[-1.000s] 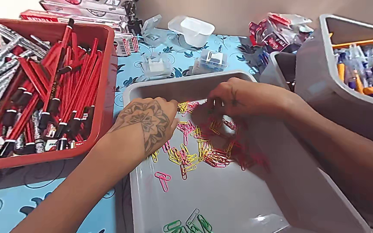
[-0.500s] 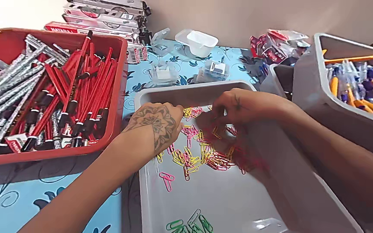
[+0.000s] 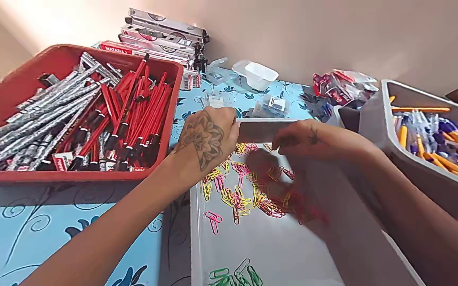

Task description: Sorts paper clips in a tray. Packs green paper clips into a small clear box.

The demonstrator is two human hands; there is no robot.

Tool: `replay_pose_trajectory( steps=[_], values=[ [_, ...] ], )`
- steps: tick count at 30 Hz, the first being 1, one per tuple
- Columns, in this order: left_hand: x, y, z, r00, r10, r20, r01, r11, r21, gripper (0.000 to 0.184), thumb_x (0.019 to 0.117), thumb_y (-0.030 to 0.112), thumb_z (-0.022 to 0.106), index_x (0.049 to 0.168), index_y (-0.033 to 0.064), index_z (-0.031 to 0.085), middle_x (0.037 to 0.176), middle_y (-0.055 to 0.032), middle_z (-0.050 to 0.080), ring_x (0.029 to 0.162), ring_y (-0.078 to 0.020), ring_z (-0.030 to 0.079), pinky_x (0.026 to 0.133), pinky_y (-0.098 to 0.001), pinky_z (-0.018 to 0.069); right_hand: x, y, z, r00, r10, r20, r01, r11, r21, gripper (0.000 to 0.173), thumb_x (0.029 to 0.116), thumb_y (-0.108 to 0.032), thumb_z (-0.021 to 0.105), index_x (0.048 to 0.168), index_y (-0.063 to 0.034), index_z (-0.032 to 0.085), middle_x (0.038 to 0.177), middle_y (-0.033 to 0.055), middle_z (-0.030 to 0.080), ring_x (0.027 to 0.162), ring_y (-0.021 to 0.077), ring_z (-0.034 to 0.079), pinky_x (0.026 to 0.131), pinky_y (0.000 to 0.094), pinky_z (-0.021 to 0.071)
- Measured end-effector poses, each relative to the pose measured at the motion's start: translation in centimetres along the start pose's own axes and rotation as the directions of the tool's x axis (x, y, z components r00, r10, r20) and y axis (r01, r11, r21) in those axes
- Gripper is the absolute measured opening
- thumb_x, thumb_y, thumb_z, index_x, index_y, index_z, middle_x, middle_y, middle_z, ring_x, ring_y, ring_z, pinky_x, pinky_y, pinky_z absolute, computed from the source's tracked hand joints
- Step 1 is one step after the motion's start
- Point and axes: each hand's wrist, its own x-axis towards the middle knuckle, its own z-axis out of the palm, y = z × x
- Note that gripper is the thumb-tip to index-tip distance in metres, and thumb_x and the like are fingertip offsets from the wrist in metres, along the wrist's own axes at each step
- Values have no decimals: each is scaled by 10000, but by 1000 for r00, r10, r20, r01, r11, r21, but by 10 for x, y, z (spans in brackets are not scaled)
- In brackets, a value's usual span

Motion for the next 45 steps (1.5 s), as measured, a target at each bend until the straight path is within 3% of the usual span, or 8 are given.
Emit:
replay_pose_trajectory(
  steps=[4,6,12,18,24,32,38,45],
  values=[
    [1,-1,1,990,-61,129,61,998,6,271,1058,231,538,978,34,706,804,-133,666,777,-303,667,668,-504,483,4,4,12,995,77,66,-78,997,9,118,961,-36,646,1031,-45,741,757,52,666,664,131,604,642,339,503],
    [2,-2,1,987,-60,150,59,998,12,272,1059,249,543,974,49,707,784,-117,654,758,-289,655,655,-497,476,4,5,14,996,46,73,-49,998,43,128,954,-58,670,1059,-54,743,761,36,675,647,94,600,628,291,503],
    [1,-5,4,994,-17,104,15,1000,19,267,1044,229,549,955,33,706,789,-138,662,767,-317,664,661,-522,473,8,-3,23,1000,21,5,-21,999,25,93,944,-104,700,1023,-80,743,787,50,684,695,166,643,645,401,529],
    [1,-5,3,998,-40,-41,39,999,-19,264,1034,211,545,951,29,717,793,-131,673,734,-291,660,645,-499,485,10,8,30,997,-77,1,77,997,10,77,937,-100,688,946,-36,731,755,58,668,687,170,643,626,388,530],
    [1,1,-2,943,-79,-325,53,995,-89,253,1027,232,527,978,74,719,756,-25,663,638,-64,594,606,-245,466,7,7,24,999,8,-41,-10,999,-41,95,959,-126,675,921,-57,728,736,58,650,680,195,628,621,438,519],
    [-1,1,5,967,-35,-252,20,998,-60,253,1017,231,537,954,72,722,767,-56,675,668,-139,630,616,-327,481,5,13,22,982,-165,-97,167,986,20,98,945,-66,629,906,-31,711,692,29,612,608,96,554,560,295,452],
    [-1,1,6,970,24,-240,-34,999,-34,265,1020,221,527,947,62,726,788,-77,697,689,-185,665,622,-380,498,5,13,22,986,-136,-92,134,991,-21,102,957,-50,626,931,-28,721,706,29,612,617,86,535,577,285,439],
    [-3,3,6,970,65,-235,-67,998,0,261,1021,209,523,948,60,725,748,-81,680,651,-200,653,583,-386,481,7,11,23,998,-57,-6,57,997,-47,118,953,-74,676,1060,-42,713,738,62,647,661,191,622,628,424,522]
  ],
)
